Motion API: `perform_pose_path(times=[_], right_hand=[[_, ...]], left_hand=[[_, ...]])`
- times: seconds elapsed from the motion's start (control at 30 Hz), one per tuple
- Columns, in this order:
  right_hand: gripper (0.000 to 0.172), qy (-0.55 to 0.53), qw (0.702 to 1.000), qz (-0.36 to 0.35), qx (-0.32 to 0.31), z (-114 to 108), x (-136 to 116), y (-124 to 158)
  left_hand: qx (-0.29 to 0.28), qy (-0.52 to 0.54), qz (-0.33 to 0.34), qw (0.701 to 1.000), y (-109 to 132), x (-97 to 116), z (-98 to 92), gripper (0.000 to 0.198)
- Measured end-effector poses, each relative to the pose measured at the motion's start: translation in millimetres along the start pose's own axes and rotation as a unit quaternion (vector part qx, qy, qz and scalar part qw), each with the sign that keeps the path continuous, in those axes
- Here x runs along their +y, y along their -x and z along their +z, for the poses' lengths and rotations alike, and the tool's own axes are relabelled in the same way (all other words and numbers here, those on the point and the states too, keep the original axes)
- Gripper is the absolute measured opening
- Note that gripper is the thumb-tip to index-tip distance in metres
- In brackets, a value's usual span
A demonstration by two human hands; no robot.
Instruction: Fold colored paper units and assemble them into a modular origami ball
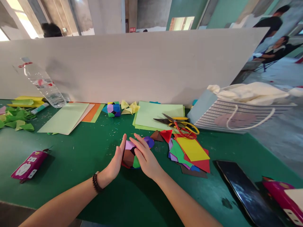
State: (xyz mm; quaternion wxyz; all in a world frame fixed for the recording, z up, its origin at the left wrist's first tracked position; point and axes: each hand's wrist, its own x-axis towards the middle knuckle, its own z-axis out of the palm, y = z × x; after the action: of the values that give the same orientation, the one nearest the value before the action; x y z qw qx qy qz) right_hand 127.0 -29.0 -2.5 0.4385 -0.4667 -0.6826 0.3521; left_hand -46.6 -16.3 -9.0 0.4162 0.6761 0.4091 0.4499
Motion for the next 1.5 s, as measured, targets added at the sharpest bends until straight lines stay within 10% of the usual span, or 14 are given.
perform_pose_path(times=[0.4, 0.7, 0.9, 1.03, 1.23, 1.5], right_hand=[[0.043, -0.006, 1.000, -0.007, 0.002, 3.9, -4.2, -2.5], [0.036, 0.012, 0.998, 0.061, -0.008, -51.8, -16.0, -6.7], [0.023, 0.123, 0.991, 0.060, 0.000, -62.8, -37.4, -6.0], [0.023, 0.073, 0.990, 0.118, -0.025, -61.2, -44.9, -5.5], [0.033, 0.033, 0.977, 0.187, -0.094, -48.9, -50.9, -0.7], [0.025, -0.052, 0.974, 0.196, -0.098, -22.9, -52.8, -1.2]], left_hand=[[-0.045, 0.048, -0.117, 0.991, 1.3, 2.3, 1.5, 0.058], [-0.057, 0.119, -0.159, 0.978, 2.9, 16.5, 0.2, 0.061], [-0.208, 0.047, -0.070, 0.975, -18.8, 24.6, -27.7, 0.126], [-0.247, -0.016, -0.057, 0.967, -27.9, 29.5, -37.0, 0.108], [-0.099, -0.169, 0.093, 0.976, -17.0, 29.4, -21.2, 0.093], [0.028, -0.300, 0.259, 0.918, -12.7, 21.6, -7.6, 0.078]])
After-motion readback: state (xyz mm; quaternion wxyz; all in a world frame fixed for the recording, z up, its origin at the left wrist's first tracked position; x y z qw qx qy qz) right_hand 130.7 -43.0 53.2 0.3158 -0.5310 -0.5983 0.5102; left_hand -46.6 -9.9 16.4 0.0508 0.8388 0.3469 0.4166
